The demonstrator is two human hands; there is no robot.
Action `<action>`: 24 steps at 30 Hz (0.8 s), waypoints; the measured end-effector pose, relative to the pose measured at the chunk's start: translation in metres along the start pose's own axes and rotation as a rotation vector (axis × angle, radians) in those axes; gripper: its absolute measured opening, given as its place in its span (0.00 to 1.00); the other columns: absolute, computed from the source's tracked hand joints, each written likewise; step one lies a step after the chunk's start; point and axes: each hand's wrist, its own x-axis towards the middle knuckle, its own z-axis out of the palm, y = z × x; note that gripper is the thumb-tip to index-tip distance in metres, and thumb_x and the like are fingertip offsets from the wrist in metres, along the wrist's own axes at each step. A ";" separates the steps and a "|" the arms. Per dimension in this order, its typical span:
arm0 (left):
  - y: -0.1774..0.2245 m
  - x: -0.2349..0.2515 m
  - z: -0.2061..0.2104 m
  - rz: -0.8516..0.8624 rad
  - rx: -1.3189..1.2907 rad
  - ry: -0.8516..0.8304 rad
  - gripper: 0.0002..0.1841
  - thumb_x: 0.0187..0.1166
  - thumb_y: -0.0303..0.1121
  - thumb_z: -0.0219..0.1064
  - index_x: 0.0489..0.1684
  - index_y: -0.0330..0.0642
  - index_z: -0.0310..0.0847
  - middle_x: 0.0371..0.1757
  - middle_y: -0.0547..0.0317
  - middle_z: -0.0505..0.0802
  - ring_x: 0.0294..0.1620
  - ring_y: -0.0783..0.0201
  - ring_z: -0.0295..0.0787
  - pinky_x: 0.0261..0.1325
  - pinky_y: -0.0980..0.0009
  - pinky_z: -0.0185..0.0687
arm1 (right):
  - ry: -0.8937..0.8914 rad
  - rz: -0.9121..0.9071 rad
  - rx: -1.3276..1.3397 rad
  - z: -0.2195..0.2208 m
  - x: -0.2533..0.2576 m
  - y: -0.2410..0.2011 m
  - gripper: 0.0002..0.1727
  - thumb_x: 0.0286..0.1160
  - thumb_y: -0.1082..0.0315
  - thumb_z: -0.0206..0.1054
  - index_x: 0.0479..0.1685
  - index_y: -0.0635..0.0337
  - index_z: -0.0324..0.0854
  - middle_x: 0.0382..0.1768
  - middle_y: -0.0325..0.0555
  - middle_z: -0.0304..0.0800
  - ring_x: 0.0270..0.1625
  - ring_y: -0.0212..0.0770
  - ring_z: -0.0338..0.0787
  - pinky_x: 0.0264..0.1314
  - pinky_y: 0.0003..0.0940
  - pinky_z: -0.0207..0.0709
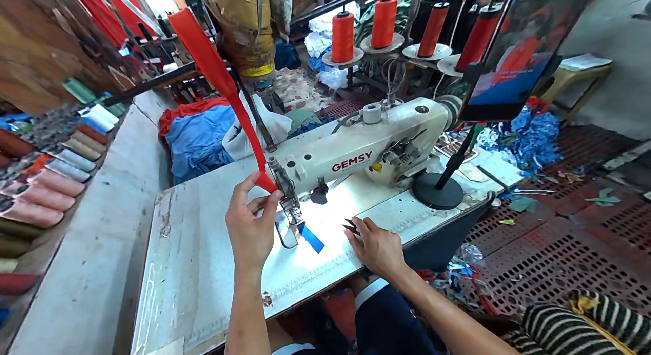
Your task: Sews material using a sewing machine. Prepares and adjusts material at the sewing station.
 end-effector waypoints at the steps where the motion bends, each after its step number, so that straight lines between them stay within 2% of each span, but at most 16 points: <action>1: 0.000 0.000 0.000 -0.004 0.003 -0.010 0.28 0.76 0.30 0.75 0.77 0.43 0.75 0.72 0.55 0.86 0.43 0.65 0.96 0.48 0.69 0.97 | 0.000 -0.001 0.001 0.000 0.000 0.000 0.28 0.85 0.42 0.53 0.59 0.51 0.90 0.35 0.46 0.90 0.23 0.47 0.89 0.18 0.44 0.78; 5: -0.001 -0.003 -0.001 -0.019 -0.010 -0.069 0.30 0.77 0.30 0.73 0.81 0.44 0.71 0.74 0.55 0.83 0.46 0.65 0.95 0.52 0.68 0.96 | 0.004 -0.005 -0.009 0.000 0.000 0.001 0.28 0.85 0.42 0.52 0.59 0.51 0.90 0.35 0.46 0.90 0.23 0.47 0.89 0.18 0.44 0.78; 9: -0.007 -0.007 -0.001 0.032 -0.018 -0.079 0.34 0.74 0.29 0.76 0.83 0.42 0.68 0.74 0.51 0.82 0.49 0.62 0.95 0.54 0.66 0.97 | -0.014 0.004 0.001 -0.002 0.000 -0.001 0.27 0.85 0.42 0.54 0.59 0.51 0.90 0.35 0.46 0.91 0.23 0.47 0.89 0.18 0.45 0.79; 12: -0.009 -0.008 0.003 0.080 -0.054 -0.052 0.34 0.73 0.29 0.76 0.81 0.33 0.67 0.73 0.44 0.82 0.48 0.60 0.95 0.52 0.64 0.97 | -0.097 0.054 0.024 -0.010 0.000 -0.003 0.26 0.85 0.42 0.55 0.64 0.48 0.89 0.42 0.46 0.93 0.28 0.48 0.92 0.25 0.49 0.84; 15: -0.004 -0.006 0.007 0.095 -0.088 -0.043 0.35 0.73 0.28 0.75 0.80 0.26 0.64 0.74 0.40 0.80 0.47 0.64 0.95 0.50 0.68 0.96 | -0.140 0.076 0.032 -0.013 0.001 0.000 0.27 0.86 0.42 0.54 0.66 0.47 0.88 0.44 0.46 0.93 0.31 0.48 0.93 0.28 0.48 0.86; 18: 0.002 -0.006 0.007 0.043 -0.047 -0.059 0.35 0.73 0.27 0.74 0.81 0.28 0.64 0.75 0.42 0.78 0.45 0.70 0.93 0.48 0.74 0.94 | -0.144 0.065 0.042 -0.012 0.002 0.002 0.27 0.87 0.41 0.52 0.66 0.47 0.87 0.42 0.46 0.92 0.30 0.46 0.92 0.28 0.46 0.86; 24: -0.005 -0.006 0.007 0.072 -0.009 -0.062 0.36 0.72 0.29 0.75 0.81 0.27 0.64 0.74 0.41 0.77 0.45 0.71 0.92 0.47 0.76 0.93 | -0.128 0.053 0.041 -0.008 0.003 0.000 0.27 0.87 0.41 0.52 0.64 0.48 0.88 0.39 0.45 0.91 0.29 0.45 0.92 0.26 0.44 0.85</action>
